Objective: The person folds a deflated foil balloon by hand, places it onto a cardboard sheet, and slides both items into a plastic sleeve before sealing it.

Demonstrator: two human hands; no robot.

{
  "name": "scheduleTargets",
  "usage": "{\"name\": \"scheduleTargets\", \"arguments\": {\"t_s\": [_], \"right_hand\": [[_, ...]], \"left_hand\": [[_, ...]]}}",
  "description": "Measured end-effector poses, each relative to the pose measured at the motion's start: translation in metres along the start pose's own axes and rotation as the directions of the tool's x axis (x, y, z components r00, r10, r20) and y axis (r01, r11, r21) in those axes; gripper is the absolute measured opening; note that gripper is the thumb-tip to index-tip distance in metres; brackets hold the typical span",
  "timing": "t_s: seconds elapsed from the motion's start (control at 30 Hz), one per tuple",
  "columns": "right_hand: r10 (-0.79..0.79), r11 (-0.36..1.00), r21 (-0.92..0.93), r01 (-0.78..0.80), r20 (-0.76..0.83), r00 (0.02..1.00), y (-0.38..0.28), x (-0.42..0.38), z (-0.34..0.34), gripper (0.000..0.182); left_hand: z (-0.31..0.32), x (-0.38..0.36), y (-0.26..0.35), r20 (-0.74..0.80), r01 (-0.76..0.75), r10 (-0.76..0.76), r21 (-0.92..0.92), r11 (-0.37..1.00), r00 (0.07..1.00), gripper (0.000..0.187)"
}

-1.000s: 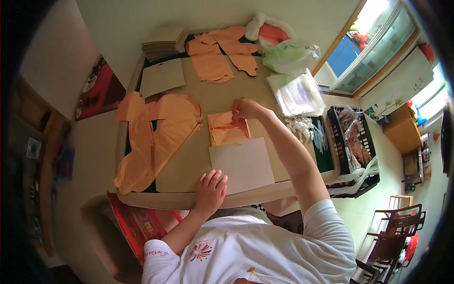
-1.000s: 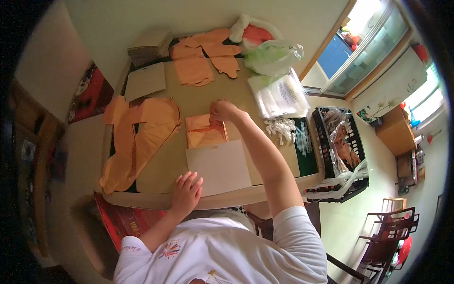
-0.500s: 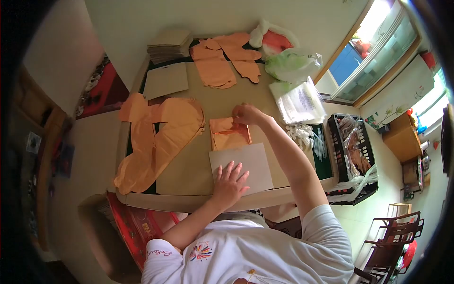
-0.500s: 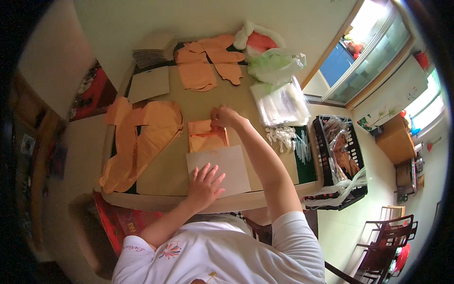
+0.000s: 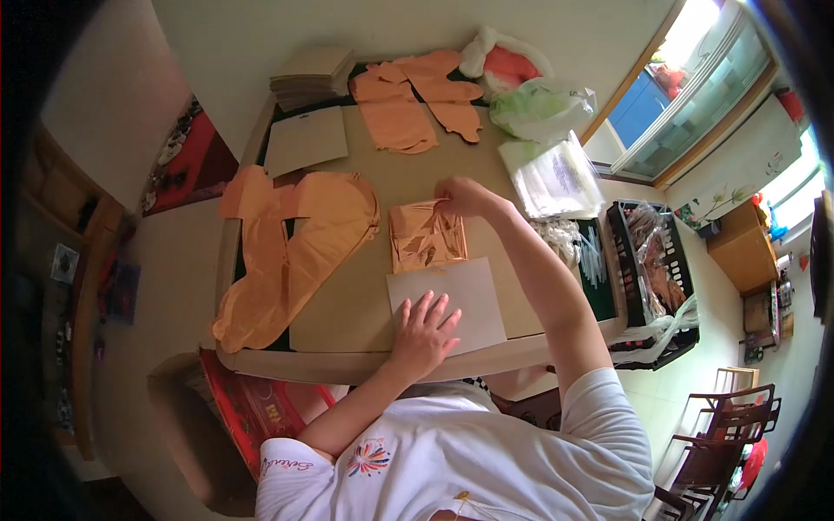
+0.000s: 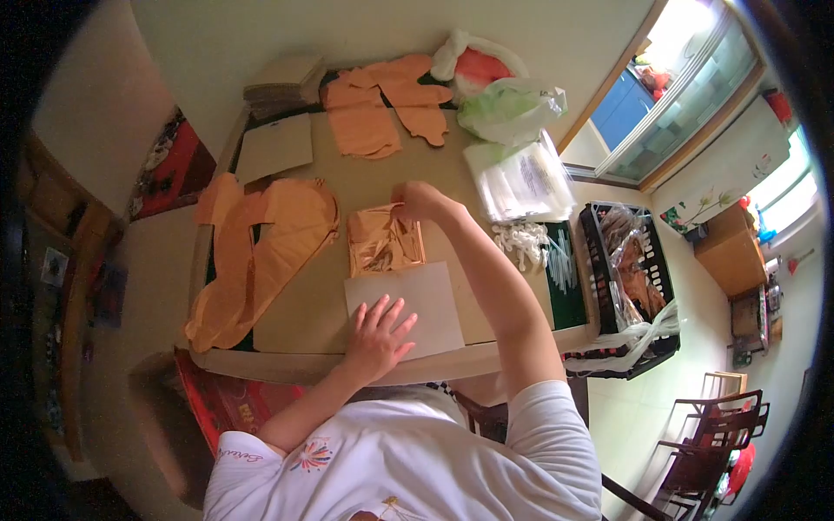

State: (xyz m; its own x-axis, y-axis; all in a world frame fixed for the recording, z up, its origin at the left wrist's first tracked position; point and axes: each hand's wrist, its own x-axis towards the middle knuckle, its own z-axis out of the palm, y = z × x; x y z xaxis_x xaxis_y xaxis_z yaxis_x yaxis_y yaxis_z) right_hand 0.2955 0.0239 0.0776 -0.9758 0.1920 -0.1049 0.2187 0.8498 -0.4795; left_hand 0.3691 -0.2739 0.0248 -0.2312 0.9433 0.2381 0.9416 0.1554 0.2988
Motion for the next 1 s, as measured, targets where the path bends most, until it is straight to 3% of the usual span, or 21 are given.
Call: {"name": "scheduleTargets", "arguments": {"t_s": [0.1, 0.2, 0.27, 0.37, 0.43, 0.5, 0.57, 0.6, 0.63, 0.7, 0.8, 0.87, 0.9, 1.0], "right_hand": [[0.015, 0.996, 0.091, -0.008, -0.070, 0.997, -0.036, -0.036, -0.027, 0.016], [0.013, 0.960, 0.278, -0.015, 0.011, 1.000, -0.066, -0.089, -0.041, 0.015], [-0.131, 0.991, -0.031, 0.133, 0.066, 0.989, -0.083, -0.135, -0.043, 0.015], [-0.154, 0.987, 0.103, 0.127, 0.326, 0.933, -0.082, -0.172, -0.040, 0.016], [-0.134, 0.987, 0.105, 0.123, 0.114, 0.984, -0.077, -0.160, -0.025, 0.019], [-0.057, 0.997, 0.056, 0.062, -0.074, 0.996, -0.080, -0.134, -0.002, 0.024], [-0.356, 0.934, -0.080, 0.347, -0.151, 0.922, -0.030, -0.102, 0.069, 0.029], [-0.500, 0.864, -0.157, 0.478, -0.170, 0.849, -0.034, -0.093, 0.076, 0.031], [-0.449, 0.892, -0.132, 0.432, -0.160, 0.879, -0.034, -0.098, 0.081, 0.033], [-0.339, 0.940, -0.083, 0.330, -0.123, 0.933, -0.042, -0.121, 0.087, 0.038], [-0.417, 0.889, -0.278, 0.364, -0.161, 0.895, -0.040, -0.142, 0.094, 0.043], [-0.416, 0.889, -0.275, 0.365, -0.158, 0.896, -0.041, -0.143, 0.094, 0.044], [-0.418, 0.888, -0.280, 0.364, -0.165, 0.893, -0.041, -0.145, 0.095, 0.044], [-0.428, 0.882, -0.291, 0.372, -0.160, 0.889, -0.042, -0.144, 0.090, 0.042]], "left_hand": [[0.005, 0.000, -0.001, 0.001, -0.002, 0.002, 0.032, 0.999, 1.000, 0.053], [0.007, -0.001, -0.001, -0.012, -0.004, 0.004, 0.002, 1.000, 1.000, 0.049], [0.004, 0.000, 0.000, -0.043, -0.011, 0.012, 0.014, 1.000, 0.999, 0.048], [0.023, -0.004, -0.005, -0.039, 0.013, -0.017, -0.108, 0.994, 0.999, 0.047], [0.025, -0.006, -0.005, 0.075, 0.075, -0.056, -0.280, 0.957, 0.996, 0.046], [0.017, -0.005, -0.001, -0.002, 0.050, -0.052, -0.189, 0.981, 0.999, 0.045], [0.014, -0.003, 0.000, -0.018, 0.050, -0.052, -0.111, 0.993, 0.998, 0.044], [0.015, -0.002, 0.001, 0.007, 0.060, -0.059, -0.082, 0.995, 0.998, 0.043], [0.015, -0.002, 0.000, 0.034, 0.073, -0.071, -0.054, 0.996, 0.997, 0.043], [0.013, -0.001, -0.003, 0.009, 0.066, -0.066, -0.166, 0.984, 0.998, 0.042], [0.008, -0.002, -0.002, -0.023, 0.019, -0.024, -0.211, 0.977, 0.999, 0.041], [0.005, -0.005, -0.009, -0.007, -0.002, 0.000, -0.263, 0.965, 1.000, 0.040], [0.011, -0.011, -0.018, 0.058, 0.060, -0.043, -0.331, 0.942, 0.997, 0.041], [-0.006, -0.037, -0.040, -0.062, 0.119, -0.121, -0.036, 0.992, 0.991, 0.043]]}}
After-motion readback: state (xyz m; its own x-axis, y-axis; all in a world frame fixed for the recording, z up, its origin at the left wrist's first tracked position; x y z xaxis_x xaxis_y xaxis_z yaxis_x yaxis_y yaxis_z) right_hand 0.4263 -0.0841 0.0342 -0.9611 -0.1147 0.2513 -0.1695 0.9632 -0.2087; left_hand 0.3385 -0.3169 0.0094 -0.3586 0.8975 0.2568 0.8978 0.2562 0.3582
